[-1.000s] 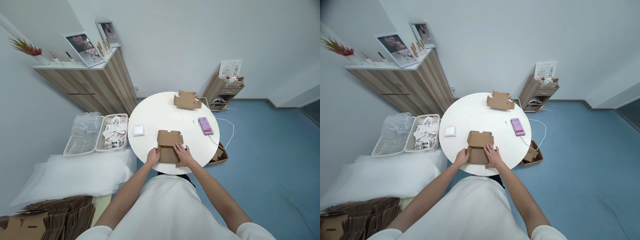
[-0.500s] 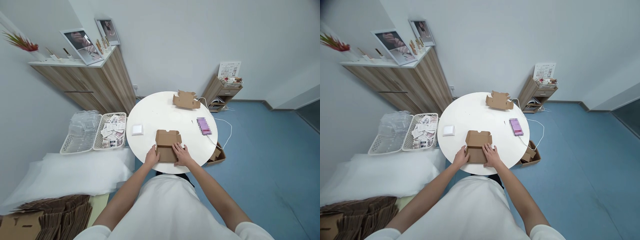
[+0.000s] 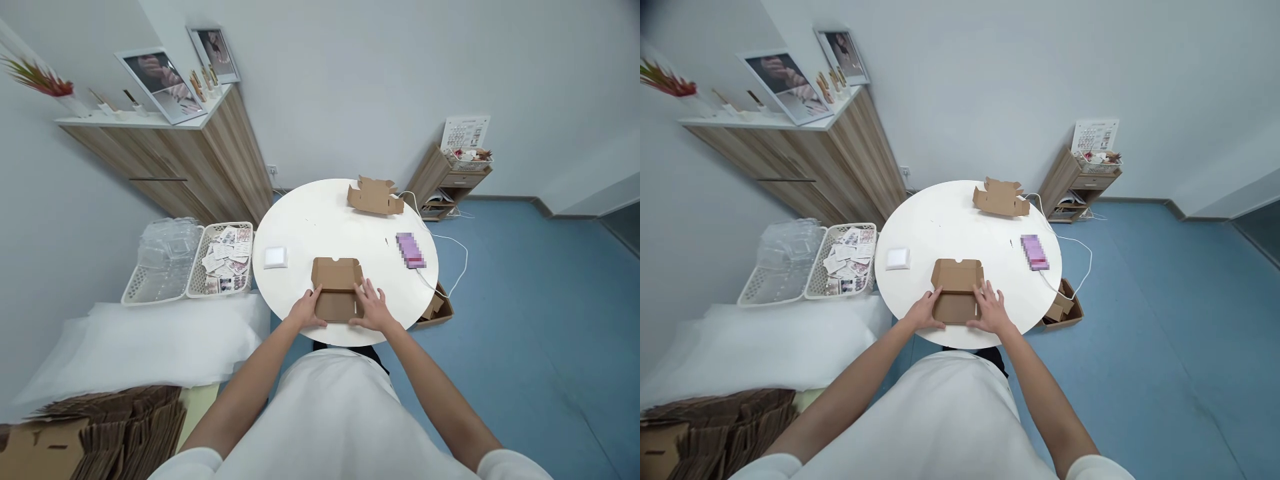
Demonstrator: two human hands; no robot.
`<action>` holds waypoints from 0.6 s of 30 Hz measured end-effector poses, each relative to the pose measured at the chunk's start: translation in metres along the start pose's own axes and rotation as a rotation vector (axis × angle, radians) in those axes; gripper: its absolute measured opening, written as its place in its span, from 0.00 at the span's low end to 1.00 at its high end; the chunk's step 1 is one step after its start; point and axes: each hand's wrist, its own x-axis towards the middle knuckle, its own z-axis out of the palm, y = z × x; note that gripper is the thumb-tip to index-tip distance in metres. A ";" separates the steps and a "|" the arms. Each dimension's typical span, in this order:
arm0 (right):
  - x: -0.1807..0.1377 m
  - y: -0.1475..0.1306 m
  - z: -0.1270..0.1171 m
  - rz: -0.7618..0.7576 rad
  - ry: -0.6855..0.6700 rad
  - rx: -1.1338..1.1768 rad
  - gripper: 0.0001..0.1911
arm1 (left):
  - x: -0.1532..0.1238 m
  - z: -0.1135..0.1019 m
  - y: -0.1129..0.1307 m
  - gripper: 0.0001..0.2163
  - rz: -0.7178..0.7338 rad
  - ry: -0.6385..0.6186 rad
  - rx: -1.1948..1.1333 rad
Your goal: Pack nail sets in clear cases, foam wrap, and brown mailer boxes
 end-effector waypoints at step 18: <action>-0.013 0.011 0.004 0.501 0.167 0.704 0.20 | 0.000 0.003 0.010 0.53 -0.105 0.024 -0.073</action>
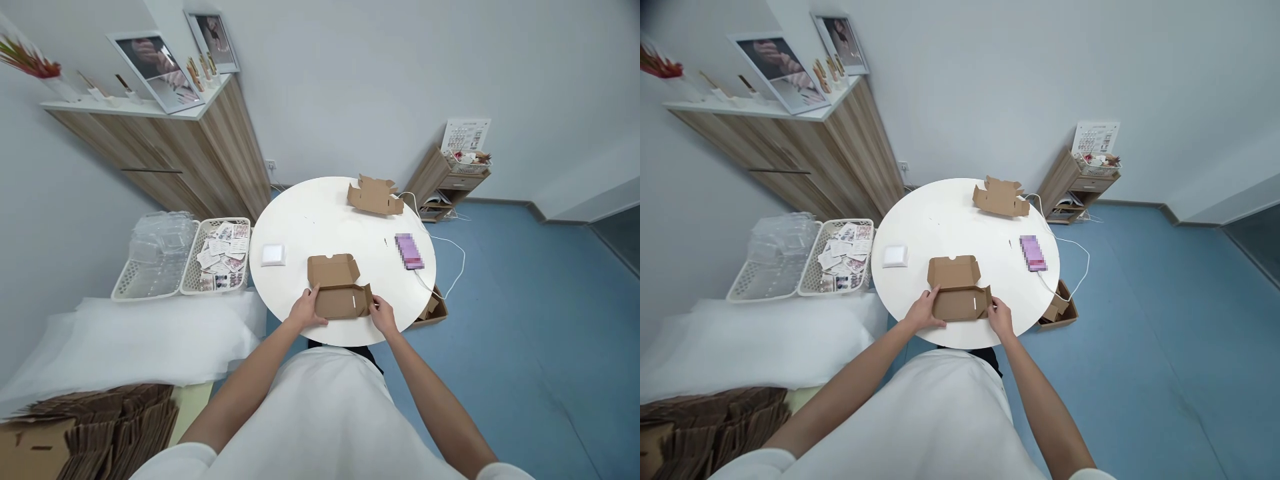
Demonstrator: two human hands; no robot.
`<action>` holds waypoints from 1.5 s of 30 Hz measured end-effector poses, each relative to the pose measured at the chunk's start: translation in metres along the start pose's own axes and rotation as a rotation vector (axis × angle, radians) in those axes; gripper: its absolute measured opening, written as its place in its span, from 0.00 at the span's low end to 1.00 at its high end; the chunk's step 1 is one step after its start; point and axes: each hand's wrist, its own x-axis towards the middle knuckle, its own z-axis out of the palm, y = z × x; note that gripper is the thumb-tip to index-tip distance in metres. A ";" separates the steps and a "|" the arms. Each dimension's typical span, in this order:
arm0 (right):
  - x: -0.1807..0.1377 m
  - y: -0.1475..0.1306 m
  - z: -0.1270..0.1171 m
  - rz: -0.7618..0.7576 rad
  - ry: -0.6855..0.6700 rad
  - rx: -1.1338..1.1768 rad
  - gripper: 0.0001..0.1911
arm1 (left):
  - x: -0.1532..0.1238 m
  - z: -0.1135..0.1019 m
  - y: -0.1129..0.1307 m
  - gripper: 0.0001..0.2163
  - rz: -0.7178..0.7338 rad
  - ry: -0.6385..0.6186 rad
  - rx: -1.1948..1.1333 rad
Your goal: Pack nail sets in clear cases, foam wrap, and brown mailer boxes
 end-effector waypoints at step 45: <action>0.019 -0.023 0.031 0.058 -0.025 -0.523 0.06 | -0.012 0.031 -0.013 0.26 -0.012 0.195 -0.357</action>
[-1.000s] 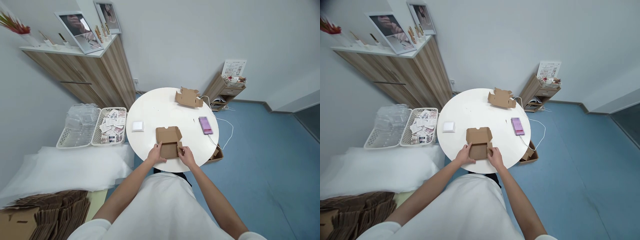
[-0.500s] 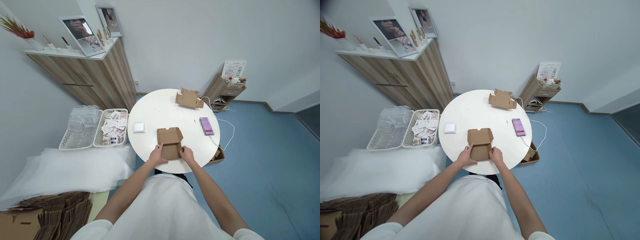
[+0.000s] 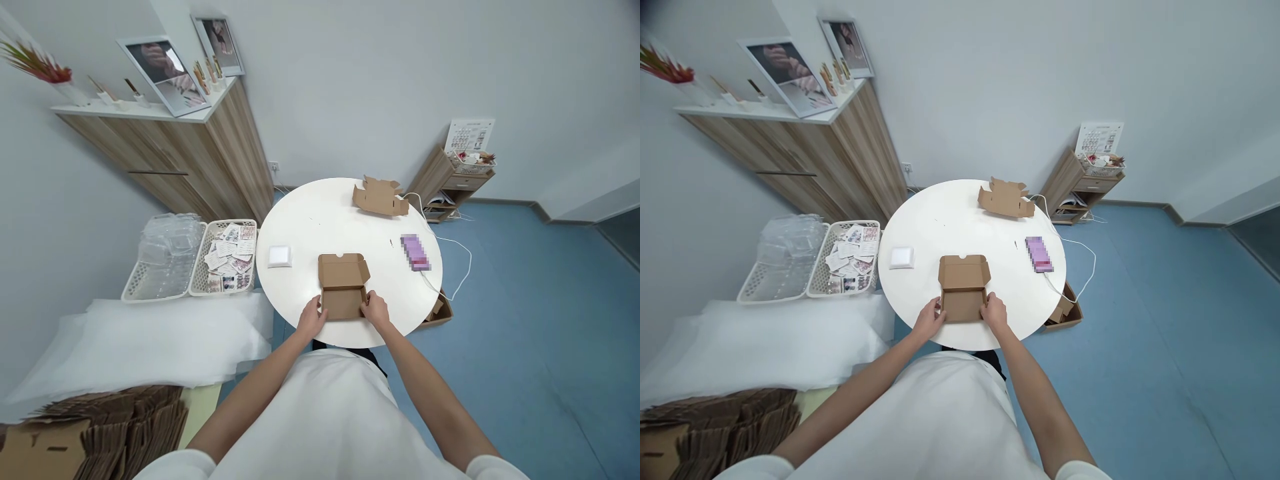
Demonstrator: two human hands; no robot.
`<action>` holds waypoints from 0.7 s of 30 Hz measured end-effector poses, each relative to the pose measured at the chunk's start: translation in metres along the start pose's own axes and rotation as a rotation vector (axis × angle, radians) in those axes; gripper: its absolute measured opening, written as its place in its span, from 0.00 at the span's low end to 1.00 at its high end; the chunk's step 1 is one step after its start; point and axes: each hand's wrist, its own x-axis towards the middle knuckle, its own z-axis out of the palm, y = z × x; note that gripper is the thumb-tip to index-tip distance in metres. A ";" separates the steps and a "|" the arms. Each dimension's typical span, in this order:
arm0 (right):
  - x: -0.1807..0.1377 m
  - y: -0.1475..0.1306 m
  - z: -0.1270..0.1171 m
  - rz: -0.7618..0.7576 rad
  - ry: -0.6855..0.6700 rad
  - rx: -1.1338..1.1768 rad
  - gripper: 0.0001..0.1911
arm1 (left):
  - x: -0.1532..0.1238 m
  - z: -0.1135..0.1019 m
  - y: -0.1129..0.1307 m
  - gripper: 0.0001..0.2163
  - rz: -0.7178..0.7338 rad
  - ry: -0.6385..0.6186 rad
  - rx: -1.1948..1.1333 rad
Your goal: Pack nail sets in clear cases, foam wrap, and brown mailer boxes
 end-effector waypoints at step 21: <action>-0.012 0.032 -0.009 -0.023 -0.042 0.515 0.23 | 0.009 0.026 0.017 0.23 -0.079 0.072 -0.221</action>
